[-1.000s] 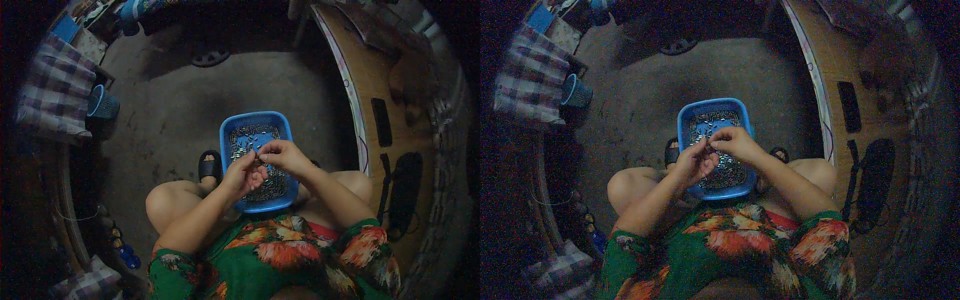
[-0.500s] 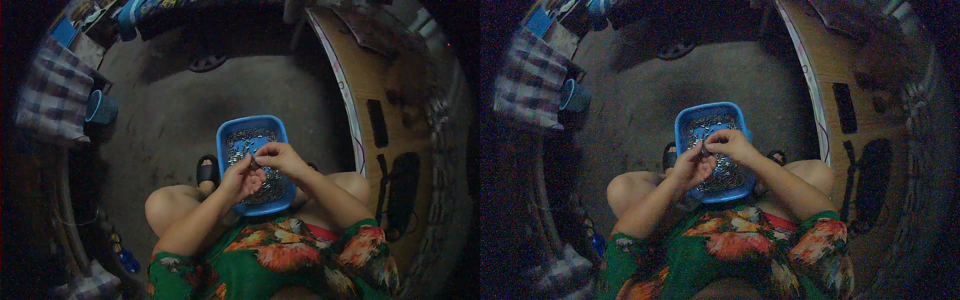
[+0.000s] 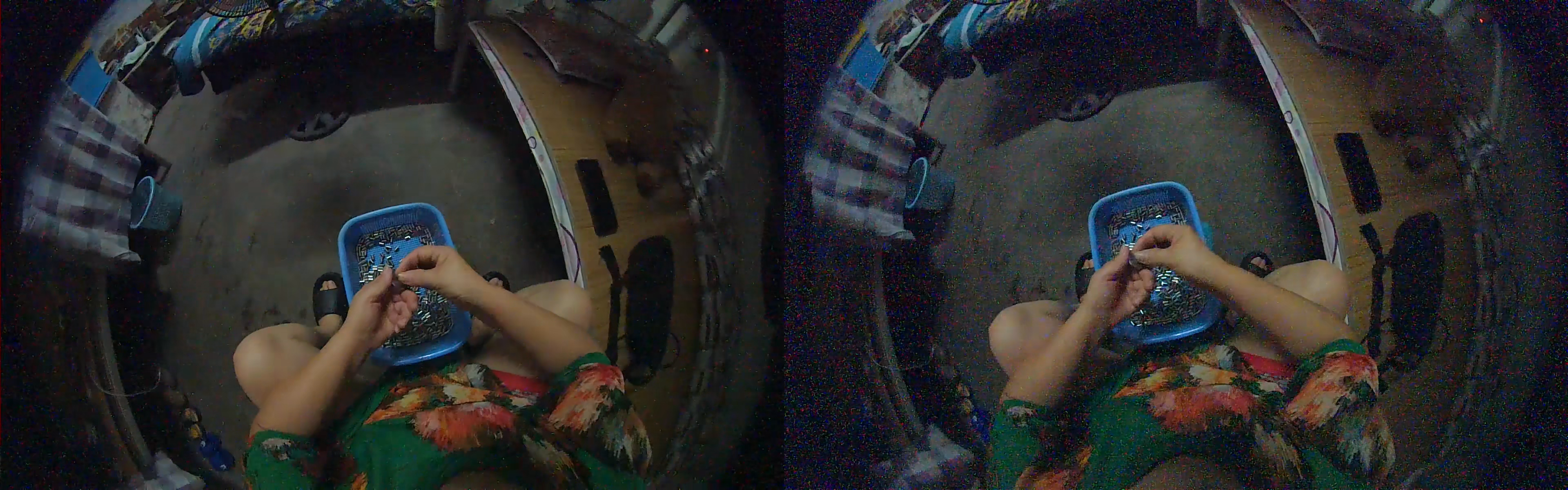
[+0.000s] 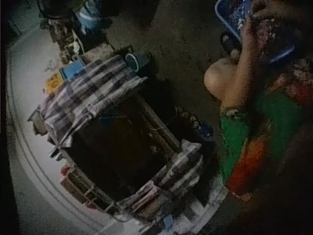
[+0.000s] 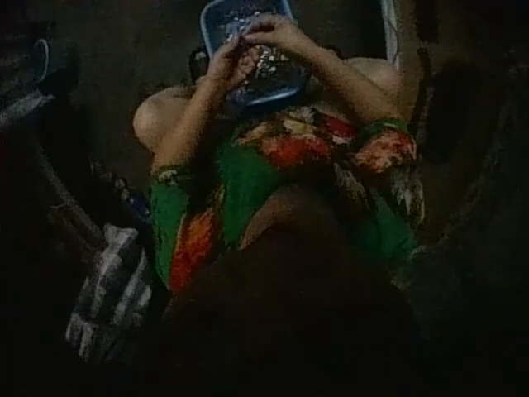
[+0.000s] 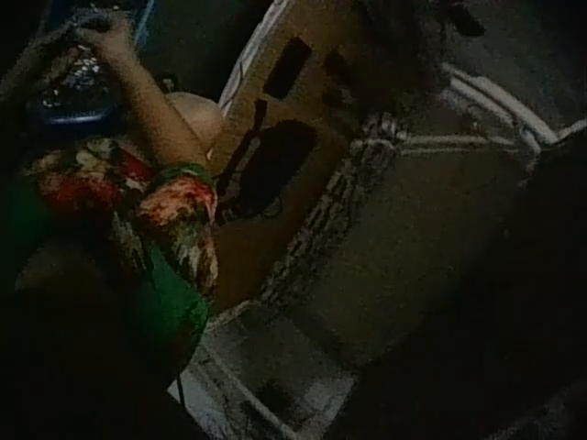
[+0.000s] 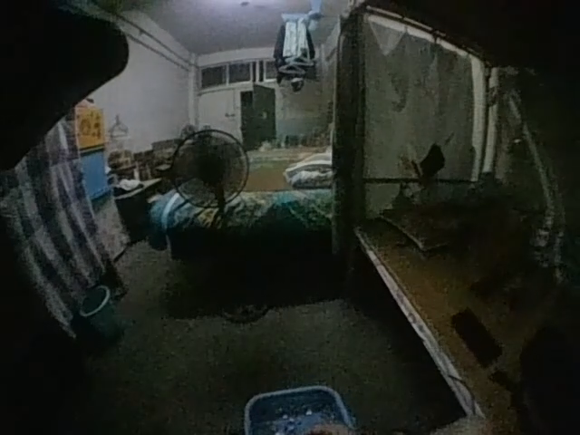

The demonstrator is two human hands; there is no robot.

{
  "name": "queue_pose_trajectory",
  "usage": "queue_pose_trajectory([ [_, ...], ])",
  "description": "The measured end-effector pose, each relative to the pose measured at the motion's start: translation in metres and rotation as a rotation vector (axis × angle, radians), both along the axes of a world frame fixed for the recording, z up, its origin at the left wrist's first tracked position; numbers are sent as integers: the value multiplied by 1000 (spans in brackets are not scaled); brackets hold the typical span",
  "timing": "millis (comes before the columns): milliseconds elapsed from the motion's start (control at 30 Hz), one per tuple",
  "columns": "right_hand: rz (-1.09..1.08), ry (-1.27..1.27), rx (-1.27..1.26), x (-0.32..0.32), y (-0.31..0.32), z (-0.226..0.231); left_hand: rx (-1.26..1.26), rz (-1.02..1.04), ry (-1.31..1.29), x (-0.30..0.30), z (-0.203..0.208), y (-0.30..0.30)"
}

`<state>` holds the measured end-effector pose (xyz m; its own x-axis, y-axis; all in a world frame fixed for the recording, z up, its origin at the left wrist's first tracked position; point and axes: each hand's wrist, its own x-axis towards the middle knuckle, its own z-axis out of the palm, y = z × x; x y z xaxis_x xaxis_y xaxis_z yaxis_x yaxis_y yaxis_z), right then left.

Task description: The recorder is manually sorting and inspecting small metal hardware parts from a blue plastic container while sitting down.

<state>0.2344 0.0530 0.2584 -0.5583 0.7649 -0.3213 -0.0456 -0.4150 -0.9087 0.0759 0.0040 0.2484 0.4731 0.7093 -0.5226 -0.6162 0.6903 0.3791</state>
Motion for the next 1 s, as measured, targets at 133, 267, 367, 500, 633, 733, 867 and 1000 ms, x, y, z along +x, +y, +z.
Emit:
queue_pose_trajectory([
  [133, 36, 60, 66, 0, 0, -3, -11, 1, -15, 0, -2, 0],
  [267, 97, 33, 79, 1, 2, -3, 5, 19, -3, 1, 1, -3],
  [367, 112, -55, 76, 7, 5, -2, 111, -49, -34, -2, 1, -2],
  [500, -23, -164, 104, 13, 9, -6, 30, 67, -3, -2, -4, -1],
  [633, 43, -261, 101, 10, 7, 4, 41, 105, -33, -8, -14, -3],
  [733, 49, -254, 73, 9, 6, 6, 87, 117, -9, -10, -16, -4],
  [867, 161, -198, -101, 8, 9, 11, 125, 141, 30, -8, -10, -3],
  [1000, 88, -34, -207, 7, 7, -5, 140, 131, 64, -1, -3, -1],
])
